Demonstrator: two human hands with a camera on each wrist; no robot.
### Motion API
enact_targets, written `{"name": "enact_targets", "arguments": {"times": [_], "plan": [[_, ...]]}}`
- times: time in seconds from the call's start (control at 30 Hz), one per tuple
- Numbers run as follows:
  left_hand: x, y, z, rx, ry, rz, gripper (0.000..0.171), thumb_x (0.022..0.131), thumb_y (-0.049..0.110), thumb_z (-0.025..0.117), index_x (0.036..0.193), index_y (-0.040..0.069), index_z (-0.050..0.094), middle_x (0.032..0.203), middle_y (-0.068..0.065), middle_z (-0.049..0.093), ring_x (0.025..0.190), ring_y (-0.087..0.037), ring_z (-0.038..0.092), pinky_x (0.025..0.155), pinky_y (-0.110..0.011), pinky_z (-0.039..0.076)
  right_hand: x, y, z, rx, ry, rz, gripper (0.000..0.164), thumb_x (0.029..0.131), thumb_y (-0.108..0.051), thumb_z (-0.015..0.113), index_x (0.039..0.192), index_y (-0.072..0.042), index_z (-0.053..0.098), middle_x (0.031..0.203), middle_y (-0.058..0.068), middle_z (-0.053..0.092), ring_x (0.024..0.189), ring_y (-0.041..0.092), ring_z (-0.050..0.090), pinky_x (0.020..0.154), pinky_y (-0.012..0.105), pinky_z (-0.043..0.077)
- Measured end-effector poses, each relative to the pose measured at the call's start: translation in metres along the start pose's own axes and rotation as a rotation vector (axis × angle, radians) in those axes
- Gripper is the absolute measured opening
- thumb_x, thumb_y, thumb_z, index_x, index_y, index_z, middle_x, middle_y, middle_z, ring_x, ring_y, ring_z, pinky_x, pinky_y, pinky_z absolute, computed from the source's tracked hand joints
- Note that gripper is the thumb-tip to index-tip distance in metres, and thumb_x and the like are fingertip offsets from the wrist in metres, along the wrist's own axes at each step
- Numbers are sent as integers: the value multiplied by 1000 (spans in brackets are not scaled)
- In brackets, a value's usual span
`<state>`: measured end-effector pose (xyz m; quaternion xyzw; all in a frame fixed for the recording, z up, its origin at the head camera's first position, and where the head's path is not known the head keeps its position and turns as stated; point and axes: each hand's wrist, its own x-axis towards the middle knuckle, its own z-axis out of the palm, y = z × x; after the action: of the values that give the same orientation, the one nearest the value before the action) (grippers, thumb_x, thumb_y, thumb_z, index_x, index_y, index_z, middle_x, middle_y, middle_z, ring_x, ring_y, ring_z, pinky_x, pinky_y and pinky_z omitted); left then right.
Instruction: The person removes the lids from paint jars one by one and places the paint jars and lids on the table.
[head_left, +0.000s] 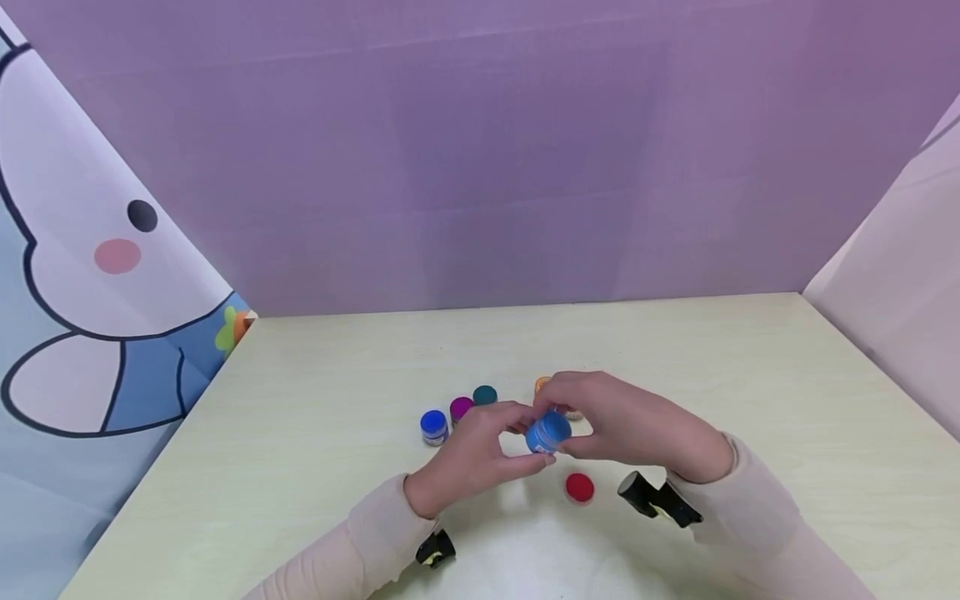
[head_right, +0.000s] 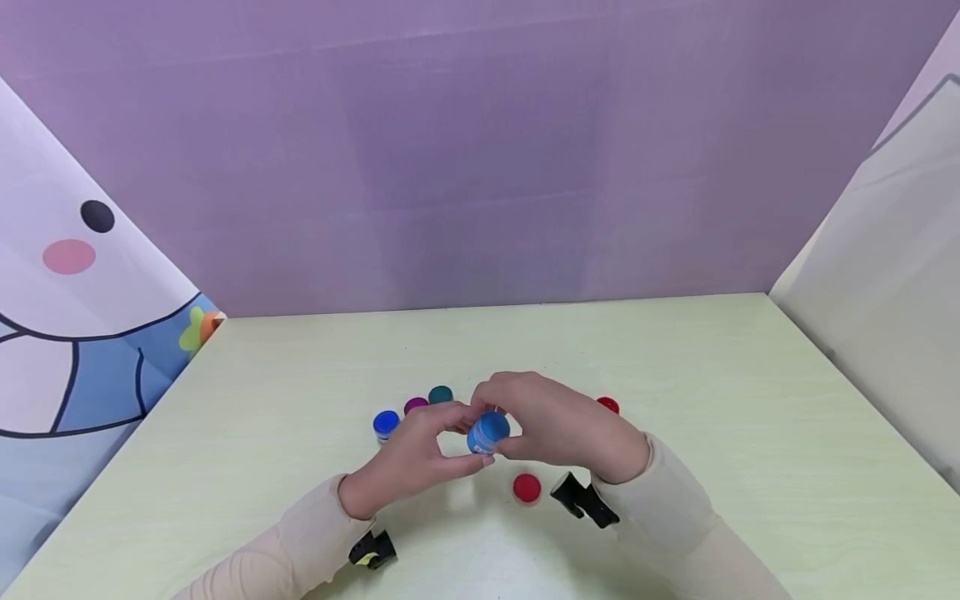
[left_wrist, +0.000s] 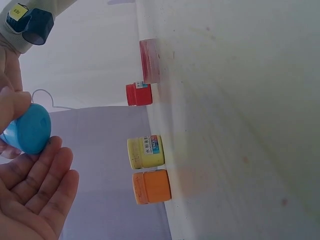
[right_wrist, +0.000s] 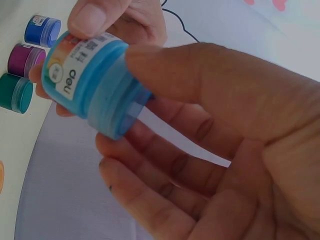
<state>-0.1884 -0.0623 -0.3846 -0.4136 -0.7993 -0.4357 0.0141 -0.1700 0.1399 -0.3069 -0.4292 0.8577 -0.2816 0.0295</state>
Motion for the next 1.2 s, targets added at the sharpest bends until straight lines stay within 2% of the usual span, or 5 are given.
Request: {"name": "enact_targets", "arguments": {"times": [0.27,0.43,0.6,0.77,1.2], "plan": [[0,0,0,-1,0,-2,33,80,33,68,107,17,60,96,12,61,86,-1,54,77,-31,49,0,-1,-2,27,-4,-25,26,76,-5,70,96,-15,57,91,-9,54,84,7,52,79,28,47],[0,0,0,2,0,5,29,81,33,68,105,18,61,96,13,61,87,-2,54,77,-31,49,0,-3,-1,51,16,84,23,80,-20,70,96,-12,56,88,-10,56,82,10,55,75,29,49],[1,1,0,28,5,1,28,80,33,68,104,19,61,97,14,61,86,-1,53,77,-30,48,-1,-4,0,57,35,216,32,80,-38,66,91,-11,53,73,-8,55,62,8,52,55,25,47],[1,1,0,25,1,-6,28,80,34,68,104,19,61,97,14,61,86,-1,53,77,-30,48,-1,-5,2,55,45,270,29,81,-35,66,88,-10,53,66,-6,52,52,8,46,48,24,44],[0,0,0,14,-2,2,29,80,33,68,105,19,61,98,14,61,87,-1,53,77,-30,49,2,-4,2,50,19,153,15,81,-16,67,87,-13,55,77,-9,54,67,8,53,60,24,49]]}}
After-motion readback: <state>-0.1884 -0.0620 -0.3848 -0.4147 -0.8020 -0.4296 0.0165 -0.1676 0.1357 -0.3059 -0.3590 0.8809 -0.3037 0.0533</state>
